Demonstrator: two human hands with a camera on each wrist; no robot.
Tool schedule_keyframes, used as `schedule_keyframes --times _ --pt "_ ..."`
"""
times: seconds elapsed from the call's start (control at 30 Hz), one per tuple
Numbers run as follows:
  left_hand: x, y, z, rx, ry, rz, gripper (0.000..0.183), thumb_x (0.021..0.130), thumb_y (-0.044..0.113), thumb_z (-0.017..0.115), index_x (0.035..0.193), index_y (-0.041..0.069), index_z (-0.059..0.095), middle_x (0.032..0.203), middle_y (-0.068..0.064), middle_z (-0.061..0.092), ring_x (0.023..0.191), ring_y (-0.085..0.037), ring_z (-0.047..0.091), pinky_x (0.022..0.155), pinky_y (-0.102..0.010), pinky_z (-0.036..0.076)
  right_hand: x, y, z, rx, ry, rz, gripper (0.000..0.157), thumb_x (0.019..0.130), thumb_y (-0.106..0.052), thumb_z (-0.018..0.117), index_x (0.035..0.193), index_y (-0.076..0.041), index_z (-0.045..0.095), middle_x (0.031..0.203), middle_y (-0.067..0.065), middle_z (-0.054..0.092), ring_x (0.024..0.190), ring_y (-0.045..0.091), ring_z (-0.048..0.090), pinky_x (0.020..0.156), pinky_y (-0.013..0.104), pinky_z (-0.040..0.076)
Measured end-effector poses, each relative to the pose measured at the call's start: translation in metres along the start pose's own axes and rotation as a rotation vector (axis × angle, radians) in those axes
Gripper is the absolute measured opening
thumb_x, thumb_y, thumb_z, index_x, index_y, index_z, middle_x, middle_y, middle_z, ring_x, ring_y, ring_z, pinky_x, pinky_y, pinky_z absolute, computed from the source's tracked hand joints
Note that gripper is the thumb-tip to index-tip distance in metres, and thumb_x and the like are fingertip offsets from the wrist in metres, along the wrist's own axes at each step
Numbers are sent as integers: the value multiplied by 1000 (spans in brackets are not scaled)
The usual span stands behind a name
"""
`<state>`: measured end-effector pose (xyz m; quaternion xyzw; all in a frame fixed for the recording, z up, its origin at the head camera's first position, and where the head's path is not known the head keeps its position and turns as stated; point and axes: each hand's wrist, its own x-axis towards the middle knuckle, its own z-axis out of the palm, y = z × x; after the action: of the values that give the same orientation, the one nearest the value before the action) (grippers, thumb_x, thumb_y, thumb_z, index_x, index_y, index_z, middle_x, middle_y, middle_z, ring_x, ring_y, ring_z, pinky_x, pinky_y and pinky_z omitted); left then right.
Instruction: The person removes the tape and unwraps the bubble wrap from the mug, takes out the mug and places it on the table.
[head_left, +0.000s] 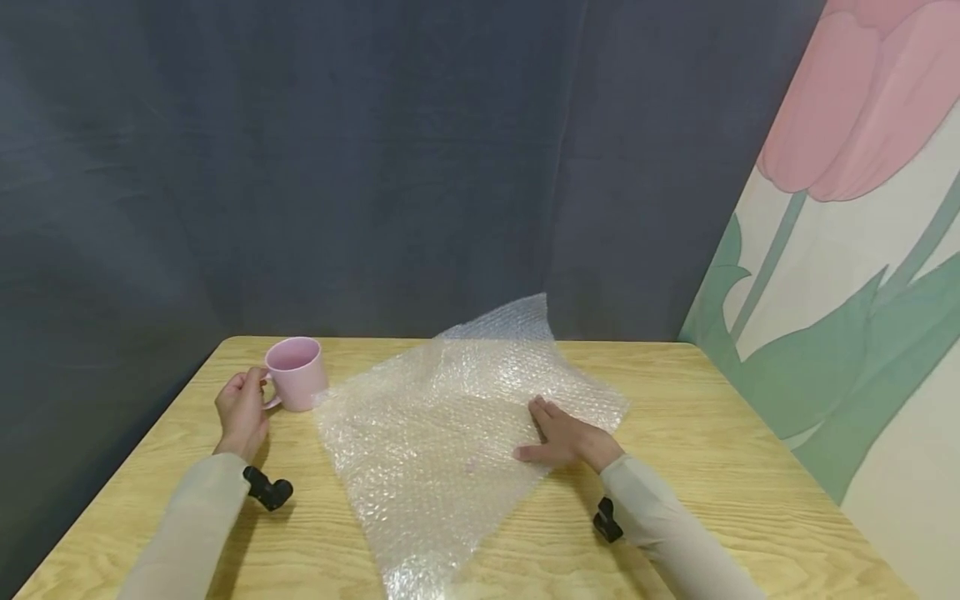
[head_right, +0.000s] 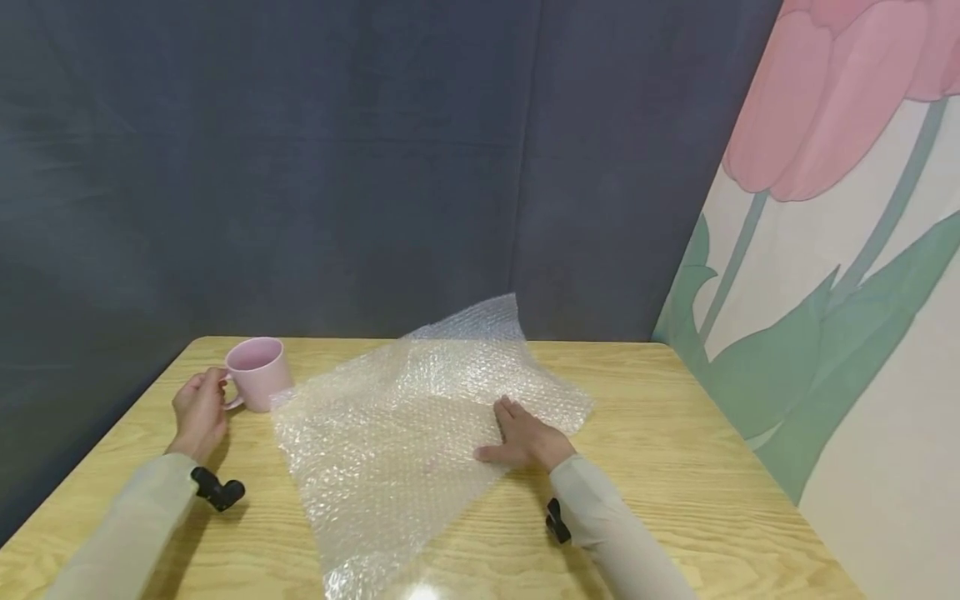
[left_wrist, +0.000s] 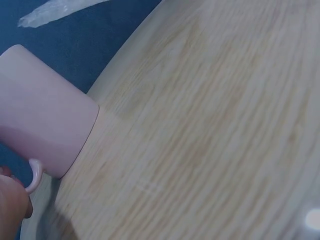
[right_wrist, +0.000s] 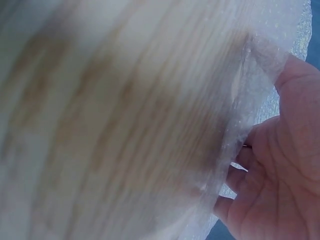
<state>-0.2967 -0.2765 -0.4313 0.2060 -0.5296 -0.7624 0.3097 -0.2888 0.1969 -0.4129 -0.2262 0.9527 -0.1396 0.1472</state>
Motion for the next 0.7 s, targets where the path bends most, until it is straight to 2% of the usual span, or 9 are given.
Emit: schedule_keyframes --times 0.17,0.4,0.53,0.7 --pt "2 2 -1 -17 -24 -19 29 90 8 62 62 6 53 69 3 48 69 -14 41 65 -24 37 1 1 0 -9 -1 2 96 91 -58 56 151 6 17 157 24 11 144 38 11 114 49 18" --pt "3 5 0 -105 -64 -53 30 92 5 61 63 7 58 68 2 50 70 -16 40 66 -23 35 2 1 1 -19 10 -12 95 91 -57 56 151 6 17 157 24 11 144 38 10 115 48 16" --pt "1 7 1 -94 -65 -77 28 93 6 61 66 8 58 70 2 48 71 -15 40 68 -22 35 1 1 2 -21 10 -22 95 91 -56 57 150 7 17 157 25 12 144 38 10 115 48 16" --pt "-2 11 1 -46 -72 -58 20 94 7 60 75 7 54 76 1 46 75 -15 40 70 -23 36 -1 1 2 -20 10 -28 95 92 -56 56 150 8 18 156 26 12 143 39 11 115 48 16"
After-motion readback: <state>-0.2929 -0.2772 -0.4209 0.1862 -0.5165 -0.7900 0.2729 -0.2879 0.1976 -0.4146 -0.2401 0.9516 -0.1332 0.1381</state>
